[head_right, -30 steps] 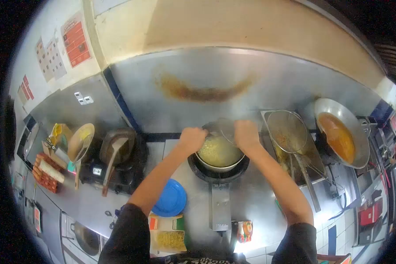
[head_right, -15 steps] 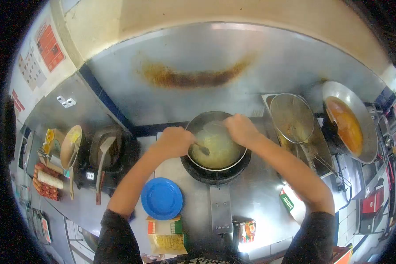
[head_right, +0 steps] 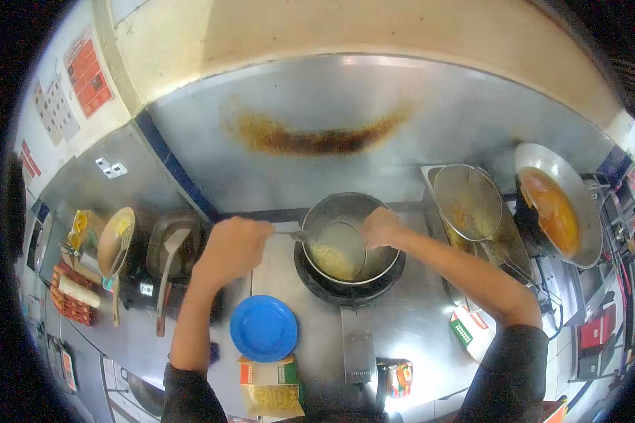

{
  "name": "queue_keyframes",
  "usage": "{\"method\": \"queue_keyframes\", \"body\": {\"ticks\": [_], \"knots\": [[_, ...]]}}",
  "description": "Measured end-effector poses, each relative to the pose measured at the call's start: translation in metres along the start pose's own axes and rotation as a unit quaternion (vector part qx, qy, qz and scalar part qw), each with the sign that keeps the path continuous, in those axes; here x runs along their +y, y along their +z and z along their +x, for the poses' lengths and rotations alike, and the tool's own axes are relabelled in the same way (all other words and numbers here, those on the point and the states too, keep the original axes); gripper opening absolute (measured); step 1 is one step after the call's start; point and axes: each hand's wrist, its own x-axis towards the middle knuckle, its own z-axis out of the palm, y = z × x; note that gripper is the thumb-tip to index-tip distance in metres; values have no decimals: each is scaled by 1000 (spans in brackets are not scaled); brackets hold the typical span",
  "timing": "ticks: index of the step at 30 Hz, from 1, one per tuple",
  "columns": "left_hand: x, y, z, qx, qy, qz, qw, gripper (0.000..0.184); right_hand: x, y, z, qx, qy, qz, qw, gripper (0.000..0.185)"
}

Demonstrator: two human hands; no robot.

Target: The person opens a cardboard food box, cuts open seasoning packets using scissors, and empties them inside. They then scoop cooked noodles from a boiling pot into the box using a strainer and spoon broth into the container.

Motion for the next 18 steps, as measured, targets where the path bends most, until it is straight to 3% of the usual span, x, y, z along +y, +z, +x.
{"method": "queue_keyframes", "body": {"ticks": [2, 5, 8, 10, 11, 12, 14, 17, 18], "knots": [[-3, -10, -16, -5, -23, -4, 1000, 18, 20, 22, 17, -1, -44, -67, 997, 13], [-11, -20, -48, 26, -39, -13, 999, 21, 55, 53, 41, -40, -20, 103, 994, 18], [-18, -24, -83, 94, -44, -82, 991, 20, 64, 53, 38, -61, 15, 328, 943, 15], [-16, -29, -107, 72, -149, -132, 977, 18, 41, 25, 8, -81, 119, 522, 841, 18], [-16, -26, -119, 75, -150, -131, 977, 18, 48, 29, 13, -80, 116, 521, 842, 18], [-17, -22, -131, 105, -166, -168, 966, 17, 59, 35, 18, -54, -18, 384, 922, 19], [-16, -17, -138, 138, -180, -202, 953, 17, 67, 36, 20, -23, -153, 229, 961, 19], [-8, -2, -134, 133, -215, -214, 944, 18, 57, 23, 1, -40, -75, 422, 903, 18], [-2, 6, -122, 158, -172, -204, 951, 19, 50, 14, -5, -52, -10, 485, 873, 18]]}}
